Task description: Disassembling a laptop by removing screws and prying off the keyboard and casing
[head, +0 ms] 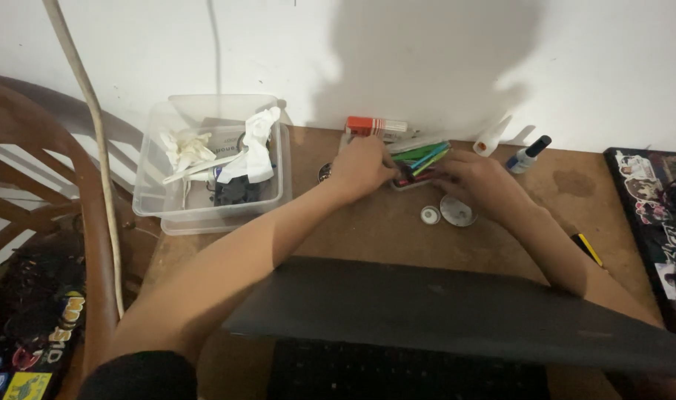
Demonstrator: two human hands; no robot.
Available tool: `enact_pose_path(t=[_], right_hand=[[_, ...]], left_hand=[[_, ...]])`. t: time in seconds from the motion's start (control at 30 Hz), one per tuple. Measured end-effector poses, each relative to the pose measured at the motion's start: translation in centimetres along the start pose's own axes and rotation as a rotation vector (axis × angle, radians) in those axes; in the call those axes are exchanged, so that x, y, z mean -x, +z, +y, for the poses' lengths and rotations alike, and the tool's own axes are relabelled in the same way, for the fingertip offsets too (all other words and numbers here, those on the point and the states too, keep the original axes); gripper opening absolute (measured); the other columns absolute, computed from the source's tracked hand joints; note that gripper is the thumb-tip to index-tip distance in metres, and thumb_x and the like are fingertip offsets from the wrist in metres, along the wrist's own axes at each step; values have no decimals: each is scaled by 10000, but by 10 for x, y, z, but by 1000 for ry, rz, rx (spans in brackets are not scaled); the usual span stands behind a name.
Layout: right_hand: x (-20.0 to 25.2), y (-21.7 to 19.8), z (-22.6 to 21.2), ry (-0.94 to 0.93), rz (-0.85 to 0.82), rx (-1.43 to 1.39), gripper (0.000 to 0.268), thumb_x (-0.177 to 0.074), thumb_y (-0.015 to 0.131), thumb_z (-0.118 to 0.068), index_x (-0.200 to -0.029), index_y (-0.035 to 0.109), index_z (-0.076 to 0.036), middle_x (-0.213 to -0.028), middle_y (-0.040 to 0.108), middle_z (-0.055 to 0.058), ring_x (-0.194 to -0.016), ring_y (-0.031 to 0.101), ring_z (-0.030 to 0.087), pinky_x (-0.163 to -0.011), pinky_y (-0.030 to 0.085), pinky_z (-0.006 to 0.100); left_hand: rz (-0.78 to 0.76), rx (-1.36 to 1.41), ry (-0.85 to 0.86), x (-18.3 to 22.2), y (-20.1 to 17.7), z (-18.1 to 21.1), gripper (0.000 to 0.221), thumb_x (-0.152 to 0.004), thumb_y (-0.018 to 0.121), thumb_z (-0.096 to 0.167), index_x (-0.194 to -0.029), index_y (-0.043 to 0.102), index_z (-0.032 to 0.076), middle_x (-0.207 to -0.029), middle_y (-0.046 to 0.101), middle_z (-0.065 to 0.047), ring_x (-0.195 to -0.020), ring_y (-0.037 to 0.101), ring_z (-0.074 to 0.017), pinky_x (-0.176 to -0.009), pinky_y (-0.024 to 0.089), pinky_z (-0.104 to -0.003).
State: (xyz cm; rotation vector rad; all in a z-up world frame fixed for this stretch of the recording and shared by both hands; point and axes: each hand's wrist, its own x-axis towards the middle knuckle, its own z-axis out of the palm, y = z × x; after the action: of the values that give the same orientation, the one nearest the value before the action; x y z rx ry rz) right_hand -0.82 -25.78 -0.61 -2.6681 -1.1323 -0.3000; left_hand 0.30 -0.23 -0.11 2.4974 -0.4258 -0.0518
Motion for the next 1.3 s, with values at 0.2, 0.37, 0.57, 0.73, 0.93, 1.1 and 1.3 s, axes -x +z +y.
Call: enact_pose_path(t=[0.2,0.37,0.57,0.73,0.93,1.1,1.3], right_hand=[[1,2,3,28,-22,-67,141,-923,739,-146,-1053,718,-97,-1003,701,95,-1013,726,323,-857,596,422],[-2,-7,-9,20,-30,-52,129,-929,732,-95,-1055,737,-70,-1000,720,133,-1015,731,321,-875,593,408],[2,4,6,11,15,-101,163,-893,761,-82,-1049,718,-70,-1013,715,152,-1015,715,396,-848,590,489],[-4,-7,-9,12,38,-125,126,-890,770,-78,-1011,745,-58,-977,725,145,-987,735,373,-831,598,443],[-5,-9,-11,-3,27,-91,171,-874,763,-121,-1033,722,-74,-985,722,150,-1008,722,387,-820,593,473],[-7,-11,-9,17,3,-83,185,-880,740,-149,-1055,704,-101,-986,716,132,-1017,720,374,-838,590,498],[-5,-7,-6,-1,20,-126,153,-921,715,-204,-1029,684,-101,-991,710,123,-1027,707,376,-802,592,481]], left_hand=[[-4,37,-3,-10,15,-14,208,-773,747,330,-893,836,185,-832,790,-154,-910,762,-422,-804,621,-531],[-26,168,-101,-9,16,-9,267,-751,750,354,-876,832,133,-857,784,-201,-966,753,-438,-824,602,-529],[-22,258,-227,-2,0,3,277,-688,822,423,-819,833,179,-758,776,-148,-943,764,-414,-828,605,-496],[-64,157,-221,-30,30,-17,236,-686,799,408,-830,831,224,-829,789,-124,-971,759,-374,-852,610,-498],[-45,162,-202,-24,19,-6,298,-646,834,397,-846,819,176,-800,780,-128,-924,768,-370,-828,611,-501],[-90,93,-205,-24,8,-5,300,-718,807,371,-878,821,119,-869,790,-176,-972,753,-402,-832,599,-512],[-212,-25,105,-26,8,-22,310,-748,729,331,-1016,815,200,-1007,818,1,-1056,749,-288,-1015,576,-449]])
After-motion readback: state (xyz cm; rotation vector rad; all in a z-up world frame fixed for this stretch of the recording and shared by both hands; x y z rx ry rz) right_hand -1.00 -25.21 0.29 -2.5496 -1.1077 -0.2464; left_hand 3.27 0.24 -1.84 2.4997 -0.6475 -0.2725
